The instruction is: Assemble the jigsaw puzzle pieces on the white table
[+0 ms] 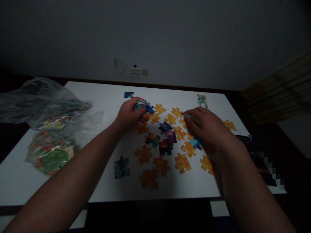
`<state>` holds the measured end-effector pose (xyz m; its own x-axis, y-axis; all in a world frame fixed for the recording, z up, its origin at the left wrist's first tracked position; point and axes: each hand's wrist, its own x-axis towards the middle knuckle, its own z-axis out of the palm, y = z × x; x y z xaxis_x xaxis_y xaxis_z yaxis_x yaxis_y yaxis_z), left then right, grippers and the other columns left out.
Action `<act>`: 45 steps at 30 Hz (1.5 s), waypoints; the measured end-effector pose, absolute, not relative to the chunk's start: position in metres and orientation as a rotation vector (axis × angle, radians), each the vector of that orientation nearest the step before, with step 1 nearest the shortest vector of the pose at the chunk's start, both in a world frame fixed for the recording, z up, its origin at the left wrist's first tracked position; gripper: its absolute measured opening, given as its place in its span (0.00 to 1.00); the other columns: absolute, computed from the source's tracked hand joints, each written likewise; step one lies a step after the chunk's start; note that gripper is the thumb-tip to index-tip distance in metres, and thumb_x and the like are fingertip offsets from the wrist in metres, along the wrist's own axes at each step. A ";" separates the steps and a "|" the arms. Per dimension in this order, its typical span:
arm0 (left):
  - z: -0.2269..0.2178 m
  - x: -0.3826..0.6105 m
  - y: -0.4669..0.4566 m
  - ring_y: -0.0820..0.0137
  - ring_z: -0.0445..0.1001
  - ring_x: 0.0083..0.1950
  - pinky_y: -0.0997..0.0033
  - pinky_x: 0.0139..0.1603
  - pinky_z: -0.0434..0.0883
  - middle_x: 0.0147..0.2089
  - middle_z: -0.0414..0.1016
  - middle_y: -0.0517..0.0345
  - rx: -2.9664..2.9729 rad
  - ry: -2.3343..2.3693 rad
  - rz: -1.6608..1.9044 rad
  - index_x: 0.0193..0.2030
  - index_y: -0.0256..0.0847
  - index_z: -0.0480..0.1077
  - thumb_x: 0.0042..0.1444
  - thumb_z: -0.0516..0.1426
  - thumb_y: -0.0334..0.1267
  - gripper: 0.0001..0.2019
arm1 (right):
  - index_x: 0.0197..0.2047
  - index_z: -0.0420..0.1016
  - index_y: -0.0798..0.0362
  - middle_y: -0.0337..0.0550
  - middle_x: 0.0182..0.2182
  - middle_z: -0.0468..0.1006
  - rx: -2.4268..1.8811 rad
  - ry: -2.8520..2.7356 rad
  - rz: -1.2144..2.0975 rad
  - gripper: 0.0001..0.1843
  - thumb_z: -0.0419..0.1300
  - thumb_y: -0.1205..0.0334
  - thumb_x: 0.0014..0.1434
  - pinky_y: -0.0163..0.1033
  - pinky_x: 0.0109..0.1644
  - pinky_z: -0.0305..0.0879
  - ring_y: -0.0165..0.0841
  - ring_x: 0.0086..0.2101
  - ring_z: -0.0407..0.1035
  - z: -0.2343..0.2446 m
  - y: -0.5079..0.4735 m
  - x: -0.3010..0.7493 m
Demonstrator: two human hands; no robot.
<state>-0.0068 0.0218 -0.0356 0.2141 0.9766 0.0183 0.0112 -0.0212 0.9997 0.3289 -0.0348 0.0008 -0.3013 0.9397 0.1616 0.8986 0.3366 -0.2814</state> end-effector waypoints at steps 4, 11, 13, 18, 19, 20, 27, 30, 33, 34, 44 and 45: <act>-0.036 -0.006 0.022 0.56 0.88 0.32 0.63 0.27 0.81 0.39 0.86 0.49 1.325 1.062 1.070 0.51 0.42 0.77 0.57 0.71 0.40 0.17 | 0.59 0.87 0.51 0.59 0.57 0.87 -1.442 -2.356 0.225 0.18 0.59 0.55 0.75 0.63 0.65 0.73 0.55 0.57 0.79 0.002 -0.042 0.311; -0.023 0.004 0.014 0.57 0.88 0.33 0.62 0.30 0.85 0.41 0.88 0.51 1.177 0.943 1.012 0.57 0.42 0.74 0.55 0.74 0.41 0.24 | 0.62 0.83 0.47 0.52 0.53 0.88 -1.347 -2.151 0.652 0.17 0.66 0.54 0.73 0.53 0.53 0.78 0.46 0.48 0.83 0.014 -0.057 0.264; -0.018 0.008 0.006 0.59 0.89 0.34 0.62 0.32 0.86 0.42 0.88 0.52 1.151 0.890 0.997 0.56 0.42 0.75 0.54 0.76 0.42 0.25 | 0.65 0.80 0.48 0.52 0.52 0.87 -1.369 -1.924 0.817 0.23 0.68 0.51 0.71 0.50 0.48 0.79 0.44 0.44 0.83 0.016 -0.053 0.251; -0.008 0.015 -0.007 0.60 0.89 0.38 0.64 0.37 0.88 0.40 0.87 0.54 1.151 0.847 0.979 0.51 0.42 0.78 0.52 0.79 0.47 0.25 | 0.49 0.85 0.48 0.42 0.33 0.86 -1.297 -1.549 1.093 0.19 0.76 0.46 0.61 0.45 0.38 0.76 0.39 0.32 0.79 0.007 -0.037 0.234; -0.007 0.015 -0.007 0.59 0.90 0.38 0.63 0.38 0.89 0.40 0.87 0.53 1.128 0.848 0.968 0.50 0.41 0.79 0.54 0.78 0.49 0.24 | 0.47 0.86 0.48 0.41 0.32 0.86 -1.279 -1.494 1.104 0.19 0.77 0.45 0.60 0.45 0.37 0.76 0.38 0.31 0.78 0.004 -0.035 0.233; -0.005 0.016 -0.006 0.58 0.91 0.39 0.61 0.40 0.90 0.40 0.87 0.52 1.099 0.846 0.950 0.50 0.41 0.79 0.57 0.76 0.52 0.23 | 0.45 0.86 0.48 0.41 0.31 0.86 -1.259 -1.440 1.124 0.19 0.78 0.44 0.58 0.45 0.38 0.76 0.38 0.31 0.78 0.001 -0.034 0.233; -0.013 0.030 -0.010 0.62 0.91 0.38 0.63 0.45 0.90 0.38 0.88 0.53 1.064 0.848 0.977 0.49 0.39 0.79 0.53 0.80 0.52 0.27 | 0.40 0.87 0.47 0.43 0.36 0.91 -1.134 -1.171 1.261 0.18 0.80 0.50 0.49 0.44 0.42 0.76 0.39 0.34 0.81 -0.002 -0.037 0.242; -0.021 0.031 -0.013 0.61 0.91 0.37 0.63 0.44 0.90 0.37 0.88 0.53 1.032 0.913 1.082 0.46 0.40 0.77 0.48 0.83 0.50 0.28 | 0.40 0.88 0.47 0.42 0.36 0.91 -1.149 -1.202 1.222 0.14 0.77 0.52 0.50 0.44 0.42 0.75 0.38 0.34 0.80 -0.002 -0.036 0.244; -0.022 0.026 -0.015 0.62 0.90 0.36 0.66 0.41 0.89 0.37 0.88 0.53 1.037 0.953 1.129 0.46 0.40 0.77 0.45 0.84 0.45 0.29 | 0.42 0.87 0.46 0.43 0.39 0.91 -1.132 -1.242 1.214 0.16 0.77 0.50 0.52 0.45 0.44 0.77 0.40 0.37 0.82 -0.005 -0.036 0.243; -0.021 0.025 -0.016 0.63 0.90 0.35 0.66 0.40 0.88 0.36 0.87 0.54 1.049 0.959 1.135 0.45 0.40 0.77 0.43 0.84 0.44 0.29 | 0.44 0.87 0.46 0.44 0.40 0.91 -1.118 -1.245 1.224 0.18 0.78 0.48 0.53 0.46 0.45 0.78 0.41 0.38 0.82 -0.006 -0.037 0.242; -0.022 0.018 -0.015 0.60 0.90 0.34 0.62 0.39 0.89 0.36 0.86 0.54 1.049 0.942 1.092 0.50 0.41 0.76 0.49 0.81 0.51 0.29 | 0.42 0.84 0.47 0.41 0.36 0.89 -1.170 -1.253 1.216 0.16 0.76 0.48 0.54 0.42 0.38 0.73 0.38 0.34 0.79 -0.008 -0.039 0.237; -0.023 0.017 -0.014 0.59 0.90 0.35 0.61 0.40 0.90 0.37 0.87 0.53 1.028 0.931 1.092 0.51 0.40 0.76 0.52 0.80 0.51 0.28 | 0.41 0.83 0.47 0.41 0.35 0.89 -1.183 -1.250 1.195 0.15 0.75 0.49 0.54 0.42 0.37 0.72 0.38 0.33 0.78 -0.008 -0.039 0.238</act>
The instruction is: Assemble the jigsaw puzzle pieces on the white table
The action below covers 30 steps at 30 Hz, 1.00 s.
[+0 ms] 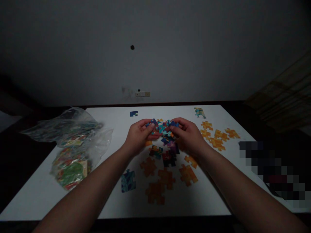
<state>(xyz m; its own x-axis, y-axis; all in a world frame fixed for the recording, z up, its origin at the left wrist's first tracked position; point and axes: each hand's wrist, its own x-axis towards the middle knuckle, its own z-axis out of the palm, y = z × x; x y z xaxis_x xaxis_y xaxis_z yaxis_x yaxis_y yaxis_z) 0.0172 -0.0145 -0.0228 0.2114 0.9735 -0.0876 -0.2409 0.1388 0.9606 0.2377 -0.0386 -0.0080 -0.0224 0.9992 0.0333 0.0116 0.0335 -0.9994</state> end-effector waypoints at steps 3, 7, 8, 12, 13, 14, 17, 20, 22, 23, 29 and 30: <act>-0.021 0.016 -0.015 0.58 0.91 0.39 0.57 0.47 0.92 0.43 0.89 0.49 0.944 0.894 1.081 0.53 0.39 0.79 0.57 0.76 0.45 0.22 | 0.40 0.82 0.46 0.39 0.33 0.87 -1.202 -1.250 1.150 0.13 0.72 0.51 0.54 0.43 0.38 0.73 0.38 0.33 0.77 -0.008 -0.038 0.240; -0.019 0.018 -0.017 0.60 0.92 0.42 0.54 0.54 0.91 0.48 0.90 0.47 0.895 0.889 1.077 0.54 0.38 0.81 0.61 0.72 0.38 0.16 | 0.41 0.78 0.45 0.37 0.32 0.85 -1.170 -1.146 1.237 0.13 0.71 0.52 0.54 0.44 0.35 0.78 0.40 0.32 0.79 -0.007 -0.039 0.239; -0.019 0.019 -0.017 0.60 0.91 0.42 0.54 0.54 0.92 0.48 0.90 0.48 0.896 0.891 1.077 0.54 0.38 0.81 0.62 0.72 0.37 0.15 | 0.42 0.78 0.45 0.37 0.32 0.85 -1.170 -1.136 1.262 0.14 0.71 0.51 0.53 0.43 0.32 0.77 0.39 0.31 0.79 -0.007 -0.040 0.239; -0.023 0.021 -0.015 0.62 0.91 0.44 0.61 0.49 0.91 0.49 0.91 0.48 0.911 0.900 1.110 0.55 0.40 0.82 0.61 0.74 0.39 0.17 | 0.44 0.80 0.46 0.38 0.33 0.87 -1.215 -1.192 1.292 0.19 0.77 0.51 0.51 0.41 0.29 0.77 0.36 0.27 0.78 -0.007 -0.043 0.236; -0.024 0.021 -0.014 0.62 0.91 0.44 0.64 0.47 0.91 0.49 0.91 0.48 0.916 0.901 1.121 0.55 0.41 0.82 0.61 0.75 0.40 0.18 | 0.44 0.80 0.46 0.39 0.34 0.87 -1.223 -1.203 1.294 0.19 0.78 0.50 0.51 0.42 0.30 0.78 0.36 0.27 0.78 -0.007 -0.044 0.235; -0.025 0.021 -0.014 0.62 0.91 0.45 0.66 0.46 0.90 0.50 0.91 0.48 0.920 0.900 1.127 0.55 0.41 0.82 0.60 0.76 0.41 0.19 | 0.44 0.80 0.46 0.39 0.34 0.88 -1.226 -1.209 1.295 0.20 0.78 0.50 0.51 0.42 0.31 0.79 0.37 0.27 0.79 -0.007 -0.044 0.235; -0.027 0.019 -0.013 0.63 0.91 0.45 0.68 0.43 0.89 0.50 0.91 0.48 0.934 0.899 1.125 0.54 0.42 0.83 0.58 0.78 0.43 0.20 | 0.44 0.80 0.45 0.38 0.34 0.88 -1.221 -1.215 1.285 0.19 0.79 0.50 0.52 0.44 0.31 0.81 0.36 0.26 0.77 -0.010 -0.045 0.235; -0.025 0.018 -0.013 0.63 0.90 0.44 0.67 0.44 0.89 0.49 0.91 0.49 0.950 0.899 1.113 0.54 0.43 0.85 0.56 0.78 0.41 0.20 | 0.44 0.80 0.45 0.38 0.34 0.88 -1.222 -1.237 1.267 0.18 0.78 0.50 0.55 0.43 0.29 0.79 0.35 0.25 0.75 -0.014 -0.043 0.237; -0.023 0.017 -0.013 0.63 0.90 0.43 0.67 0.44 0.88 0.48 0.91 0.49 0.973 0.894 1.104 0.54 0.43 0.85 0.55 0.79 0.39 0.20 | 0.45 0.80 0.45 0.38 0.35 0.88 -1.226 -1.247 1.244 0.17 0.77 0.50 0.57 0.41 0.28 0.77 0.34 0.24 0.74 -0.017 -0.042 0.240; -0.022 0.016 -0.013 0.63 0.90 0.43 0.67 0.44 0.88 0.48 0.92 0.48 0.985 0.894 1.105 0.54 0.42 0.85 0.54 0.79 0.39 0.21 | 0.46 0.80 0.45 0.38 0.35 0.88 -1.224 -1.245 1.234 0.18 0.77 0.49 0.58 0.40 0.28 0.75 0.33 0.24 0.73 -0.018 -0.041 0.241; -0.019 0.012 -0.011 0.64 0.89 0.43 0.67 0.43 0.86 0.49 0.91 0.47 1.027 0.914 1.161 0.57 0.38 0.83 0.46 0.82 0.36 0.31 | 0.47 0.76 0.46 0.38 0.37 0.89 -1.153 -1.103 1.325 0.26 0.79 0.44 0.54 0.38 0.30 0.76 0.34 0.26 0.80 -0.017 -0.041 0.236; -0.018 0.012 -0.010 0.64 0.89 0.42 0.68 0.43 0.86 0.48 0.91 0.47 1.027 0.918 1.173 0.57 0.37 0.83 0.44 0.82 0.36 0.31 | 0.47 0.75 0.46 0.38 0.37 0.89 -1.146 -1.079 1.347 0.27 0.80 0.44 0.52 0.38 0.31 0.77 0.35 0.27 0.81 -0.016 -0.041 0.235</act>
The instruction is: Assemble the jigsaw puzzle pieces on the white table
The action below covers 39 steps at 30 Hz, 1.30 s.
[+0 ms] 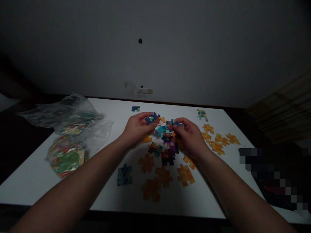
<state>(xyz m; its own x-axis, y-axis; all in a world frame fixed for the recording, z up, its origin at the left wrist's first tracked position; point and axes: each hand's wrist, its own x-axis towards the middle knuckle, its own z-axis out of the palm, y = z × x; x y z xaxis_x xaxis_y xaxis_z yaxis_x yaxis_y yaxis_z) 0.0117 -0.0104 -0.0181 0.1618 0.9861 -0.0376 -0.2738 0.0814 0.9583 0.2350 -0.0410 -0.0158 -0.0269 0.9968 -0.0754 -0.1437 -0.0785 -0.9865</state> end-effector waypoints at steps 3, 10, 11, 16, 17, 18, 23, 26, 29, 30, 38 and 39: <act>-0.015 0.010 -0.009 0.65 0.88 0.41 0.68 0.42 0.85 0.46 0.91 0.48 1.050 0.949 1.186 0.54 0.36 0.84 0.43 0.82 0.34 0.30 | 0.46 0.75 0.46 0.38 0.37 0.89 -1.145 -1.046 1.380 0.28 0.81 0.46 0.50 0.38 0.30 0.76 0.34 0.27 0.81 -0.013 -0.042 0.233; -0.012 0.009 -0.010 0.66 0.88 0.34 0.67 0.39 0.87 0.40 0.89 0.50 0.999 1.005 1.047 0.52 0.35 0.82 0.46 0.81 0.31 0.27 | 0.41 0.78 0.47 0.39 0.31 0.86 -1.249 -1.325 1.504 0.16 0.75 0.49 0.56 0.36 0.27 0.69 0.32 0.24 0.74 -0.014 -0.045 0.240; -0.013 0.009 -0.010 0.65 0.88 0.34 0.67 0.40 0.87 0.39 0.89 0.50 0.994 0.996 1.032 0.53 0.35 0.81 0.47 0.81 0.31 0.27 | 0.41 0.78 0.48 0.39 0.30 0.86 -1.282 -1.390 1.512 0.15 0.74 0.49 0.57 0.36 0.25 0.66 0.31 0.23 0.73 -0.015 -0.046 0.242; -0.022 0.011 -0.009 0.65 0.89 0.35 0.70 0.40 0.87 0.39 0.89 0.50 1.029 0.946 0.989 0.50 0.35 0.80 0.51 0.80 0.31 0.23 | 0.41 0.83 0.49 0.42 0.31 0.86 -1.392 -1.672 1.425 0.09 0.71 0.54 0.60 0.35 0.26 0.62 0.32 0.25 0.72 -0.019 -0.047 0.246; -0.024 0.011 -0.008 0.66 0.89 0.36 0.70 0.40 0.87 0.39 0.89 0.50 1.033 0.937 0.982 0.50 0.36 0.80 0.52 0.80 0.31 0.22 | 0.42 0.84 0.49 0.43 0.32 0.87 -1.395 -1.712 1.393 0.09 0.71 0.55 0.60 0.36 0.27 0.64 0.32 0.26 0.73 -0.019 -0.046 0.246; -0.026 0.012 -0.008 0.66 0.90 0.36 0.69 0.40 0.87 0.39 0.89 0.50 1.038 0.933 0.975 0.49 0.36 0.80 0.52 0.79 0.31 0.21 | 0.42 0.86 0.48 0.44 0.34 0.88 -1.397 -1.734 1.376 0.09 0.71 0.55 0.61 0.37 0.28 0.66 0.33 0.26 0.74 -0.019 -0.046 0.246; -0.032 0.013 -0.008 0.66 0.89 0.38 0.67 0.43 0.87 0.39 0.88 0.51 1.069 0.937 0.944 0.49 0.38 0.80 0.57 0.76 0.29 0.15 | 0.50 0.88 0.49 0.46 0.34 0.89 -1.428 -1.668 1.449 0.16 0.71 0.51 0.63 0.41 0.29 0.72 0.35 0.25 0.75 -0.012 -0.046 0.248; -0.032 0.013 -0.008 0.66 0.89 0.37 0.66 0.44 0.87 0.38 0.88 0.52 1.076 0.941 0.947 0.48 0.38 0.80 0.58 0.74 0.28 0.13 | 0.48 0.88 0.51 0.45 0.30 0.86 -1.458 -1.650 1.476 0.15 0.72 0.51 0.62 0.38 0.27 0.66 0.34 0.25 0.73 -0.008 -0.046 0.251; -0.031 0.014 -0.008 0.67 0.89 0.37 0.67 0.43 0.86 0.39 0.88 0.52 1.077 0.949 0.948 0.48 0.38 0.80 0.59 0.74 0.27 0.13 | 0.44 0.86 0.51 0.42 0.26 0.83 -1.481 -1.721 1.486 0.12 0.72 0.53 0.61 0.36 0.26 0.58 0.32 0.23 0.70 -0.007 -0.046 0.255; -0.030 0.014 -0.008 0.67 0.89 0.37 0.67 0.43 0.85 0.39 0.88 0.52 1.075 0.950 0.947 0.48 0.38 0.80 0.58 0.74 0.27 0.14 | 0.43 0.86 0.51 0.42 0.25 0.82 -1.479 -1.752 1.487 0.11 0.72 0.54 0.61 0.36 0.26 0.59 0.32 0.23 0.70 -0.006 -0.047 0.256; -0.034 0.014 -0.008 0.66 0.89 0.38 0.66 0.44 0.86 0.39 0.88 0.52 1.094 0.912 0.929 0.48 0.37 0.79 0.57 0.75 0.31 0.15 | 0.40 0.74 0.47 0.39 0.30 0.82 -1.460 -1.854 1.337 0.03 0.62 0.59 0.63 0.41 0.34 0.66 0.36 0.28 0.74 -0.003 -0.047 0.265; -0.034 0.014 -0.008 0.66 0.89 0.38 0.67 0.43 0.86 0.38 0.87 0.52 1.097 0.909 0.924 0.48 0.37 0.79 0.58 0.74 0.31 0.14 | 0.39 0.75 0.47 0.39 0.30 0.82 -1.483 -1.947 1.219 0.02 0.61 0.59 0.63 0.42 0.36 0.66 0.37 0.30 0.74 -0.002 -0.047 0.268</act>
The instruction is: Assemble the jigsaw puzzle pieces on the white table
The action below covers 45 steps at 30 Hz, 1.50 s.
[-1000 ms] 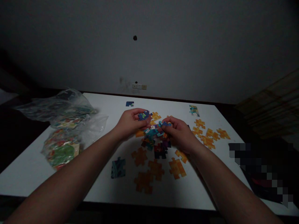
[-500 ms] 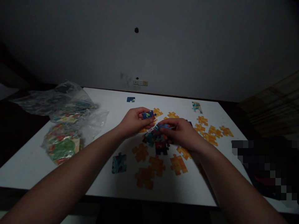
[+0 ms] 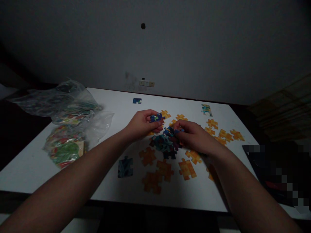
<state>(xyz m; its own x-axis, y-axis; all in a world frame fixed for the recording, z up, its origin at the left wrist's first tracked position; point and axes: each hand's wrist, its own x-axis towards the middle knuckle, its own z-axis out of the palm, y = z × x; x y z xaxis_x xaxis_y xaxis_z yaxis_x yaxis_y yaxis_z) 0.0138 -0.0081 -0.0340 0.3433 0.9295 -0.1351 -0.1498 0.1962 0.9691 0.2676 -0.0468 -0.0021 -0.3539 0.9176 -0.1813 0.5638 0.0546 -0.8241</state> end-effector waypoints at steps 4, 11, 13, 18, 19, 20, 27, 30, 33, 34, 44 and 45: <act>-0.030 0.014 -0.009 0.65 0.89 0.39 0.67 0.43 0.86 0.39 0.88 0.50 1.084 0.918 0.917 0.49 0.38 0.79 0.61 0.72 0.32 0.11 | 0.34 0.82 0.47 0.43 0.33 0.83 -1.595 -2.347 0.645 0.08 0.64 0.58 0.65 0.45 0.40 0.60 0.40 0.34 0.74 0.003 -0.047 0.273; -0.023 0.016 -0.010 0.65 0.89 0.40 0.66 0.44 0.86 0.44 0.88 0.50 1.035 0.932 0.944 0.49 0.40 0.81 0.62 0.71 0.31 0.09 | 0.45 0.83 0.44 0.49 0.46 0.84 -1.347 -2.503 0.478 0.16 0.80 0.50 0.59 0.51 0.54 0.67 0.51 0.50 0.75 -0.003 -0.057 0.254; -0.024 0.016 -0.009 0.65 0.89 0.40 0.65 0.44 0.86 0.43 0.88 0.49 1.044 0.924 0.940 0.49 0.39 0.81 0.62 0.72 0.31 0.10 | 0.43 0.80 0.44 0.48 0.45 0.83 -1.321 -2.491 0.518 0.17 0.81 0.55 0.56 0.51 0.53 0.67 0.50 0.49 0.74 -0.005 -0.059 0.250; -0.025 0.014 -0.010 0.66 0.88 0.40 0.65 0.44 0.85 0.45 0.89 0.46 1.048 0.895 0.957 0.51 0.38 0.82 0.62 0.73 0.33 0.12 | 0.41 0.77 0.45 0.41 0.35 0.80 -1.344 -2.238 0.911 0.07 0.71 0.59 0.65 0.44 0.38 0.64 0.39 0.35 0.72 -0.007 -0.059 0.250; -0.024 0.013 -0.010 0.65 0.88 0.40 0.65 0.44 0.86 0.46 0.90 0.45 1.046 0.889 0.956 0.51 0.38 0.83 0.63 0.73 0.34 0.11 | 0.42 0.77 0.46 0.40 0.33 0.80 -1.337 -2.129 1.008 0.06 0.69 0.57 0.67 0.43 0.36 0.64 0.37 0.33 0.71 -0.008 -0.059 0.250; -0.023 0.013 -0.011 0.65 0.88 0.40 0.65 0.45 0.86 0.47 0.90 0.44 1.043 0.884 0.955 0.51 0.38 0.83 0.64 0.72 0.35 0.10 | 0.43 0.77 0.46 0.39 0.32 0.80 -1.324 -2.004 1.083 0.07 0.69 0.54 0.68 0.42 0.35 0.64 0.35 0.31 0.71 -0.008 -0.058 0.249; -0.020 0.013 -0.015 0.64 0.90 0.45 0.66 0.46 0.87 0.51 0.91 0.45 1.049 0.837 0.942 0.52 0.39 0.85 0.67 0.70 0.34 0.09 | 0.42 0.83 0.49 0.44 0.32 0.86 -1.314 -1.481 1.290 0.23 0.81 0.42 0.55 0.39 0.31 0.69 0.35 0.29 0.76 -0.013 -0.052 0.244; -0.021 0.014 -0.015 0.64 0.90 0.44 0.67 0.46 0.87 0.48 0.91 0.47 1.058 0.834 0.944 0.50 0.40 0.85 0.66 0.71 0.34 0.07 | 0.42 0.85 0.49 0.44 0.32 0.87 -1.303 -1.456 1.334 0.23 0.82 0.41 0.55 0.40 0.32 0.70 0.35 0.30 0.78 -0.015 -0.051 0.246; -0.021 0.014 -0.016 0.65 0.90 0.42 0.68 0.45 0.87 0.46 0.91 0.48 1.055 0.819 0.944 0.48 0.40 0.86 0.66 0.70 0.34 0.05 | 0.41 0.86 0.48 0.43 0.31 0.86 -1.282 -1.478 1.345 0.19 0.81 0.43 0.57 0.40 0.32 0.70 0.34 0.29 0.77 -0.016 -0.051 0.248; -0.020 0.014 -0.016 0.65 0.90 0.42 0.68 0.44 0.87 0.46 0.91 0.48 1.057 0.816 0.943 0.48 0.40 0.85 0.66 0.70 0.34 0.05 | 0.40 0.86 0.48 0.43 0.31 0.86 -1.280 -1.484 1.347 0.18 0.80 0.44 0.57 0.40 0.32 0.69 0.34 0.29 0.76 -0.016 -0.051 0.248; -0.016 0.011 -0.015 0.63 0.90 0.41 0.65 0.46 0.88 0.46 0.91 0.45 1.053 0.829 0.955 0.50 0.38 0.86 0.63 0.73 0.36 0.10 | 0.39 0.88 0.48 0.40 0.29 0.84 -1.274 -1.401 1.268 0.14 0.79 0.51 0.53 0.39 0.30 0.67 0.32 0.26 0.71 -0.003 -0.050 0.251; -0.016 0.010 -0.015 0.63 0.90 0.41 0.65 0.46 0.88 0.46 0.91 0.44 1.053 0.835 0.960 0.50 0.38 0.86 0.63 0.73 0.37 0.10 | 0.39 0.88 0.48 0.40 0.28 0.84 -1.272 -1.386 1.241 0.13 0.79 0.51 0.53 0.39 0.31 0.66 0.32 0.26 0.71 -0.002 -0.049 0.252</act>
